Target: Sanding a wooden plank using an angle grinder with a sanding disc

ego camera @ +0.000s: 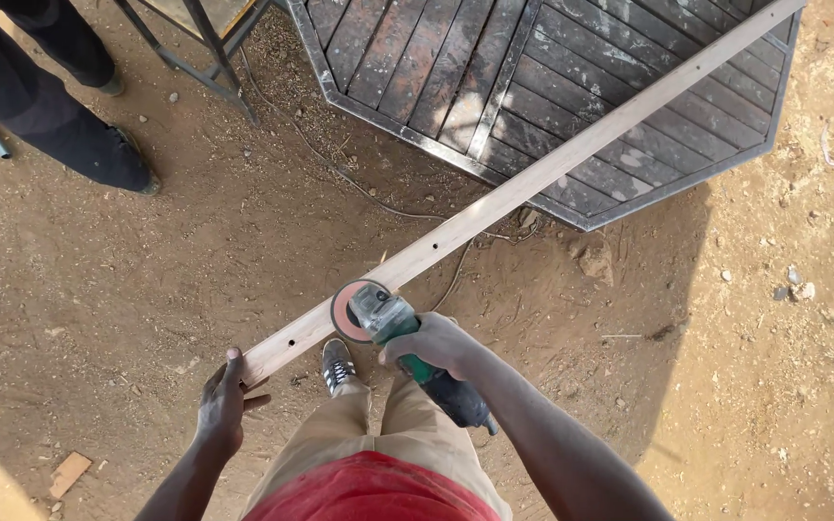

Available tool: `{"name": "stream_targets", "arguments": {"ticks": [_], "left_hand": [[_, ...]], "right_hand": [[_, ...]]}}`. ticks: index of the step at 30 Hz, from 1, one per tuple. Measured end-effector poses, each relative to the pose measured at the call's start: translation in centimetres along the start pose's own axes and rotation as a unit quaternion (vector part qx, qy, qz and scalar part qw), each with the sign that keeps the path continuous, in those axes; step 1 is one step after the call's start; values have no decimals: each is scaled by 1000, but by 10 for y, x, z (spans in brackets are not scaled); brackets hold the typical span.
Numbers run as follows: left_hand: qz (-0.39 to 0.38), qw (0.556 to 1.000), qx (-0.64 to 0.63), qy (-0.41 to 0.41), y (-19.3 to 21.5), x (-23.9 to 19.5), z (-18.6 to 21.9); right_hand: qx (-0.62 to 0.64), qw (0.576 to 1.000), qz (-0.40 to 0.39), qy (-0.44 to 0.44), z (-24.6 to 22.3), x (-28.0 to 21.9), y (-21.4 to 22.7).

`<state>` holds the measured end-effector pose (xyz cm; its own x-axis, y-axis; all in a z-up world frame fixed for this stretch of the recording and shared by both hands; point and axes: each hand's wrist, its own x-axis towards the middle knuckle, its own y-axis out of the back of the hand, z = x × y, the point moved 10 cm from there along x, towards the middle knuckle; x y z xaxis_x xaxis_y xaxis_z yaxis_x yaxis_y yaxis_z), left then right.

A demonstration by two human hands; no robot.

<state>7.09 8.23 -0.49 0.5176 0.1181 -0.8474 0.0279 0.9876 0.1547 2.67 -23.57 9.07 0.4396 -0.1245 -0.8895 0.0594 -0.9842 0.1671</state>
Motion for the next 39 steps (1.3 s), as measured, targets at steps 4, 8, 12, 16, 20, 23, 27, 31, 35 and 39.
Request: {"name": "stream_targets", "arguments": {"ticks": [4, 8, 12, 16, 20, 23, 27, 31, 35, 39], "left_hand": [[-7, 999, 42, 28, 3, 4, -4], [-34, 998, 46, -13, 2, 7, -6], [-24, 996, 89, -7, 3, 7, -7], [-27, 999, 8, -24, -1, 7, -2], [-6, 998, -20, -54, 6, 33, -17], [-4, 996, -56, -74, 14, 56, -33], [-57, 992, -96, -57, 9, 58, -29], [-114, 987, -113, -20, 21, 95, -54], [-169, 979, -111, -15, 21, 103, -47], [-199, 975, -100, -4, 21, 110, -42]], "right_hand": [[41, 999, 8, 16, 10, 27, 43], [164, 980, 109, -32, 18, 41, 142], [238, 943, 229, -26, 17, 47, 221], [234, 949, 211, -19, 28, 37, 190], [102, 989, 111, 7, 48, 43, 81], [4, 997, 54, 53, 54, 44, -14], [-63, 995, -50, 62, 24, 2, -97], [-90, 994, -27, 50, 19, -5, -88], [-46, 995, 73, 43, 41, 22, -29], [-28, 991, 116, 55, 57, 42, 11]]}}
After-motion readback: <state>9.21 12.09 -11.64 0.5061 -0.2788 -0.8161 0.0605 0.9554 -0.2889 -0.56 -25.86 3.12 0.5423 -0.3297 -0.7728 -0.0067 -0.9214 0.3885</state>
